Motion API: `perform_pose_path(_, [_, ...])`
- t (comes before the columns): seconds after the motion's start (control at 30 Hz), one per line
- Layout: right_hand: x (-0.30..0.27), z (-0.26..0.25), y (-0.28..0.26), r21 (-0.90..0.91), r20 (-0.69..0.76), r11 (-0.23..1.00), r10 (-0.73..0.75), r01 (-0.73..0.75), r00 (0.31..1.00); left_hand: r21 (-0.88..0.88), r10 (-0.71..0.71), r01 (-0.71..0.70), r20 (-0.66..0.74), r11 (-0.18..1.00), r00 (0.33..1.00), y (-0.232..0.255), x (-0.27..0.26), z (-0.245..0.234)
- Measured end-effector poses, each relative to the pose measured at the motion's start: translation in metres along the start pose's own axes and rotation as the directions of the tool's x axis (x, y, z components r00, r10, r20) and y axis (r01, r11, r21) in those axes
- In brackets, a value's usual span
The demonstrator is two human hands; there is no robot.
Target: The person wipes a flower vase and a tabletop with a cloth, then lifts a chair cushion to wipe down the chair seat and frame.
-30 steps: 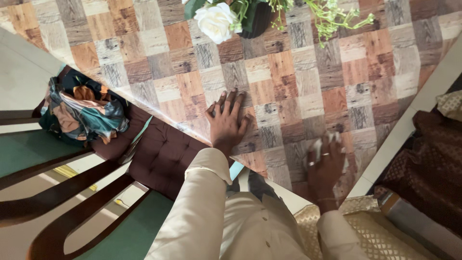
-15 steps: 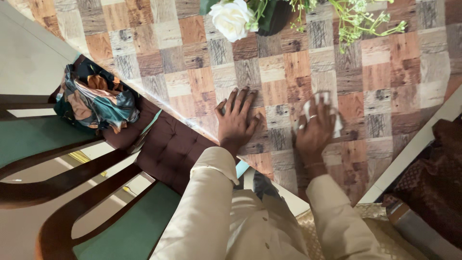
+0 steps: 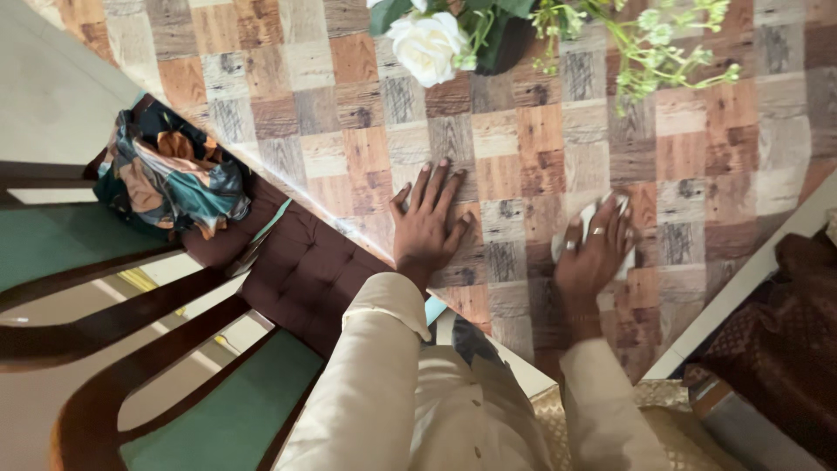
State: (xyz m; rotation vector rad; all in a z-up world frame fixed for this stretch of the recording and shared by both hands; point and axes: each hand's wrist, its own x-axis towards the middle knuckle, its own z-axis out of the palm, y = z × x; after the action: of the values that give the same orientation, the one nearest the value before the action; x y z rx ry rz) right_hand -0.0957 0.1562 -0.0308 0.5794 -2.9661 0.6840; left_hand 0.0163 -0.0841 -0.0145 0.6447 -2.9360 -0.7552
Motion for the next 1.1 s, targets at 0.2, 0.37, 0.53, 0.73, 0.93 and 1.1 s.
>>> perform_pose_path(0.2, [0.051,0.042,-0.026,-0.083,-0.011,0.996,0.041,-0.041,0.999,0.047,-0.008,0.008,0.014,0.999,1.000,-0.002,-0.001,0.001])
perform_pose_path(0.37, [0.027,0.033,-0.068,0.003,0.135,0.954,-0.296,0.299,0.946,0.035,-0.006,0.005,0.034,0.999,0.999,0.000,0.001,-0.002])
perform_pose_path(0.53, [-0.039,-0.005,-0.064,0.151,0.282,0.921,-0.388,0.359,0.878,0.023,0.004,-0.005,0.028,1.000,1.000,-0.001,-0.001,-0.001])
perform_pose_path(0.73, [-0.023,-0.020,-0.017,-0.156,0.254,0.967,-0.158,0.202,0.954,0.029,0.010,-0.010,0.020,1.000,1.000,-0.003,-0.001,0.003])
perform_pose_path(0.93, [0.041,0.018,-0.029,-0.182,0.210,0.982,-0.005,0.045,0.978,0.040,0.000,-0.001,0.027,0.999,1.000,-0.004,-0.003,0.005])
perform_pose_path(1.1, [0.039,0.036,-0.059,-0.193,0.196,0.961,-0.159,0.197,0.968,0.043,-0.015,0.013,0.043,0.999,0.999,-0.003,-0.001,0.002])
